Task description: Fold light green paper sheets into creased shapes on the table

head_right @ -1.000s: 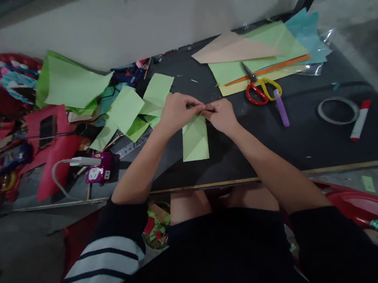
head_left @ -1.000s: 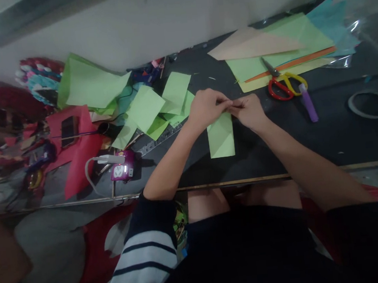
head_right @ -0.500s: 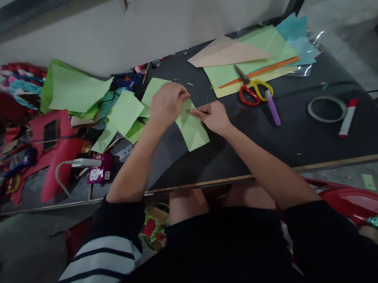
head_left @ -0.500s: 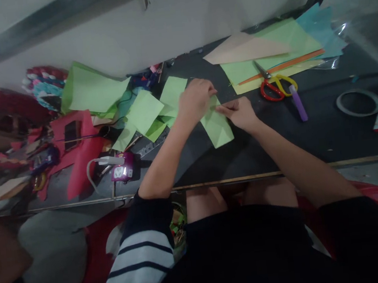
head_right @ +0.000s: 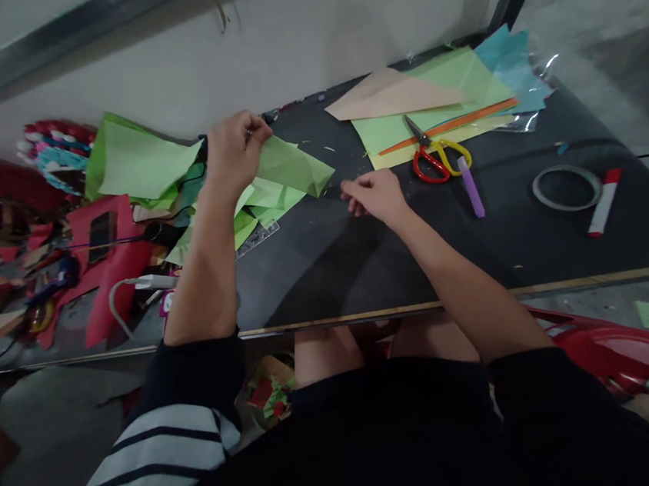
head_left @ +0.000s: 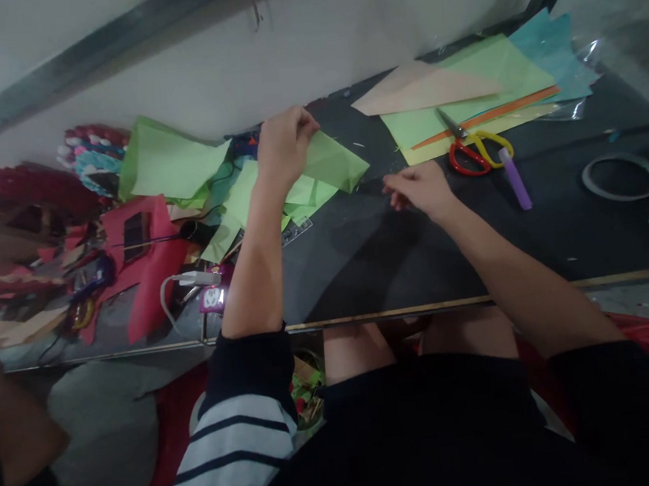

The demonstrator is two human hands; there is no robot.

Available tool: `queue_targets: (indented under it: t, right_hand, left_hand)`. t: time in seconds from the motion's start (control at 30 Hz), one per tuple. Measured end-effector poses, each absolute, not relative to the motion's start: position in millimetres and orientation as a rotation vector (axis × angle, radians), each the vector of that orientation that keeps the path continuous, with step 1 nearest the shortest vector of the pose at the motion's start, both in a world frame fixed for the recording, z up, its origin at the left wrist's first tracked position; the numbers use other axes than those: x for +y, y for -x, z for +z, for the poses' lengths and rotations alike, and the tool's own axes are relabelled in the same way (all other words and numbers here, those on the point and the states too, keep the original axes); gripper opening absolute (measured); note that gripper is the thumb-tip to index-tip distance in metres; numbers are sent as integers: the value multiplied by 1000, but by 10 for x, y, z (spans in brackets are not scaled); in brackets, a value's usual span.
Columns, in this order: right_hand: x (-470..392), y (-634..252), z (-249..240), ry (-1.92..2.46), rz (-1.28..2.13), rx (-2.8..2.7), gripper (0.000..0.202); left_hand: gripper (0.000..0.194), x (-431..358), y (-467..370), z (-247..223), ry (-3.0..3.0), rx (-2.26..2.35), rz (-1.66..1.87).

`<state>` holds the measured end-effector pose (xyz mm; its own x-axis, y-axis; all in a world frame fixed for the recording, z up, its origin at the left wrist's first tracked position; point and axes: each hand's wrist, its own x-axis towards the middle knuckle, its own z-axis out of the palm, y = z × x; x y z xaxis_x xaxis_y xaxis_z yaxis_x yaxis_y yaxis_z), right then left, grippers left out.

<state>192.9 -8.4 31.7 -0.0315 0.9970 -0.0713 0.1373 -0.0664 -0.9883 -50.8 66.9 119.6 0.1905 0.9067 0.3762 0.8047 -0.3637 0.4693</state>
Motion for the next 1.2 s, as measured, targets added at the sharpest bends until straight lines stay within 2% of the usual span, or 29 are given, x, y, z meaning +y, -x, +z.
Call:
queue_targets:
  t: [0.1,0.17,0.23,0.3,0.4,0.5,0.6,0.67,0.87,1.03,1.2]
  right_hand:
    - [7,-2014,261,1250,957,-1248,42]
    - [1,-1991,244,1157,933,-1326,53]
    - [-52,-1912,243,1121,1064,-1473,59]
    - [-112,-1824,248,1167,1260,-1596,54]
    - [-143,-1767,252,1241,1413,-1494,57]
    - [-93,-1810,247,1212,1405,-1188,54]
    - [-40,-1852,238,1214,1355,-1019,49]
    - [-32,-1848,233,1215,1306,-1000,47]
    - [-93,-1803,253,1269,1097,-1080,48]
    - [-121,-1801,267,1344,924,-1130,49]
    - [-119,-1792,265,1277,1182,-1119,44]
  left_hand:
    - [17,612,462,1161,-2326,1594,900]
    - [12,588,410,1136,-2351,1521,869]
    - [9,586,346,1119,-2369,1460,823]
    - [7,592,280,1100,-2355,1478,809]
    - [7,555,189,1009,-2174,1619,1028]
    - [14,422,98,776,-1742,1590,1219]
    - [29,243,18,463,-1413,1272,986]
    - [25,151,-14,294,-1362,1176,986]
    - [37,95,2,111,-1303,1033,1118]
    - [22,92,-2,68,-1315,1061,1106]
    - [16,84,-11,80,-1320,1091,1133]
